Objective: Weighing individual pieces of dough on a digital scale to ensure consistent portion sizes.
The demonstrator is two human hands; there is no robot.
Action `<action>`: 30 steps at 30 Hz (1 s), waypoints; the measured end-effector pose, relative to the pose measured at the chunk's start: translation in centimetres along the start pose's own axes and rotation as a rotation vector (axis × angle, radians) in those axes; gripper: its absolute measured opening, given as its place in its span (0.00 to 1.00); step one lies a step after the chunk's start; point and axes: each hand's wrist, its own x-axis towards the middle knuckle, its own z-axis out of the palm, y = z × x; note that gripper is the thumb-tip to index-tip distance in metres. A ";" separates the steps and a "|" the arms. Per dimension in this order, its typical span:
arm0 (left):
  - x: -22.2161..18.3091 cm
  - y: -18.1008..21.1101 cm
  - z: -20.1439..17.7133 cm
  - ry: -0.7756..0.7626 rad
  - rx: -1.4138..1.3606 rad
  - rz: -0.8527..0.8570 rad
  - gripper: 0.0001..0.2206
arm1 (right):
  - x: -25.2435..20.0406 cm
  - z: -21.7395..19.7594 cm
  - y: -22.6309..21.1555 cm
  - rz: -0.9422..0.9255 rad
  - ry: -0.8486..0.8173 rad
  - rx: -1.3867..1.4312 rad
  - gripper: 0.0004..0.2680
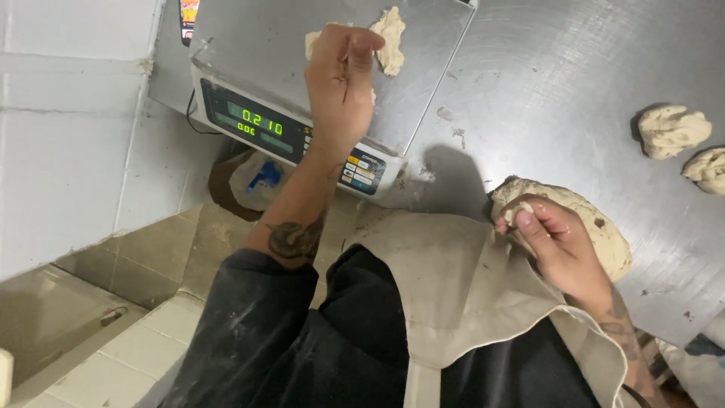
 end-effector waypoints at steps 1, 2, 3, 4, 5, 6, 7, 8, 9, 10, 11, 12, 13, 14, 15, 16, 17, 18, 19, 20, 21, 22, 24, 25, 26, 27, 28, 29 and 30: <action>0.2 0.2 0.1 0.024 0.019 0.061 0.30 | -0.2 -0.1 0.6 0.034 0.038 -0.046 0.16; 0.4 0.4 0.3 0.051 0.037 0.123 0.33 | -0.3 -0.4 1.2 0.066 0.074 -0.094 0.19; 0.5 -0.2 0.3 0.047 0.034 0.123 0.33 | -0.8 -0.1 1.0 0.068 0.079 -0.094 0.19; 0.6 -0.7 0.2 0.040 0.032 0.120 0.32 | -1.0 0.1 0.9 0.070 0.115 -0.052 0.20; 0.8 -1.2 0.1 0.034 0.031 0.116 0.30 | -1.2 0.3 0.7 0.071 0.151 -0.011 0.22; 0.7 -0.6 0.2 0.035 0.029 0.119 0.30 | -1.3 0.3 0.9 0.069 0.152 -0.013 0.22; 0.6 0.0 0.1 0.065 0.062 0.147 0.30 | -1.3 0.3 1.1 0.022 0.157 -0.013 0.24; 0.4 0.6 0.1 0.097 0.095 0.174 0.29 | -1.4 0.3 1.3 -0.024 0.160 -0.013 0.27; -0.1 0.7 0.7 0.098 0.095 0.175 0.29 | -1.5 0.5 0.6 -0.026 0.160 -0.015 0.27; -0.7 0.8 1.3 0.036 0.039 0.271 0.27 | -1.5 0.7 -0.1 0.019 0.202 -0.106 0.32; -1.3 0.8 1.9 -0.027 -0.017 0.366 0.25 | -1.6 0.9 -0.7 0.064 0.243 -0.197 0.36; -3.2 0.3 2.8 -0.025 -0.016 0.367 0.25 | -1.7 0.6 0.0 0.062 0.241 -0.198 0.36; -5.0 -0.2 3.6 -0.210 -0.033 0.352 0.19 | -1.8 0.4 0.8 0.051 0.280 -0.253 0.26; -6.8 -0.7 4.5 -0.398 -0.051 0.337 0.14 | -1.8 0.2 1.5 0.039 0.321 -0.309 0.16; -7.9 -0.1 4.8 -0.396 -0.050 0.339 0.14 | -2.2 -0.2 2.6 0.036 0.322 -0.310 0.16; -9.1 0.6 5.1 -0.483 -0.054 0.403 0.12 | -2.7 -0.5 3.6 0.074 0.398 -0.318 0.12; -10.3 1.2 5.5 -0.570 -0.058 0.467 0.09 | -3.2 -0.9 4.7 0.111 0.475 -0.327 0.09; -10.9 1.7 5.1 -0.569 -0.057 0.464 0.09 | -4.1 -1.1 5.1 0.112 0.472 -0.327 0.09; -11.5 2.2 4.8 -0.638 -0.056 0.423 0.10 | -4.9 -1.3 5.4 0.169 0.516 -0.251 0.07; -11.7 2.7 4.5 -0.707 -0.054 0.390 0.11 | -5.3 -1.6 5.8 0.219 0.564 -0.174 0.05; -11.7 2.4 4.4 -0.706 -0.053 0.396 0.11 | -5.7 -2.1 6.8 0.214 0.567 -0.174 0.05; -11.9 2.2 4.2 -0.709 -0.054 0.380 0.11 | -6.5 -2.4 7.8 0.177 0.615 -0.183 0.06; -11.8 1.9 3.7 -0.714 -0.058 0.362 0.12 | -6.9 -2.8 8.2 0.142 0.665 -0.193 0.10; -11.4 1.8 3.5 -0.727 -0.036 0.357 0.14 | -6.6 -2.8 7.6 0.005 0.628 -0.420 0.18; -10.8 1.6 3.2 -0.739 -0.009 0.355 0.15 | -6.0 -2.7 7.0 -0.137 0.580 -0.643 0.25; -9.5 0.5 3.1 -0.740 -0.008 0.358 0.15 | -6.0 -2.6 8.9 -0.140 0.583 -0.641 0.25; -8.2 -0.5 3.0 -0.719 0.129 0.459 0.17 | -6.1 -2.4 10.9 0.159 0.470 -0.872 0.24; -7.0 -1.6 3.0 -0.695 0.266 0.558 0.18 | -6.2 -2.3 12.8 0.464 0.345 -1.087 0.43; -4.6 -2.7 2.5 -0.700 0.266 0.562 0.18 | -6.7 -2.1 13.6 0.467 0.349 -1.082 0.43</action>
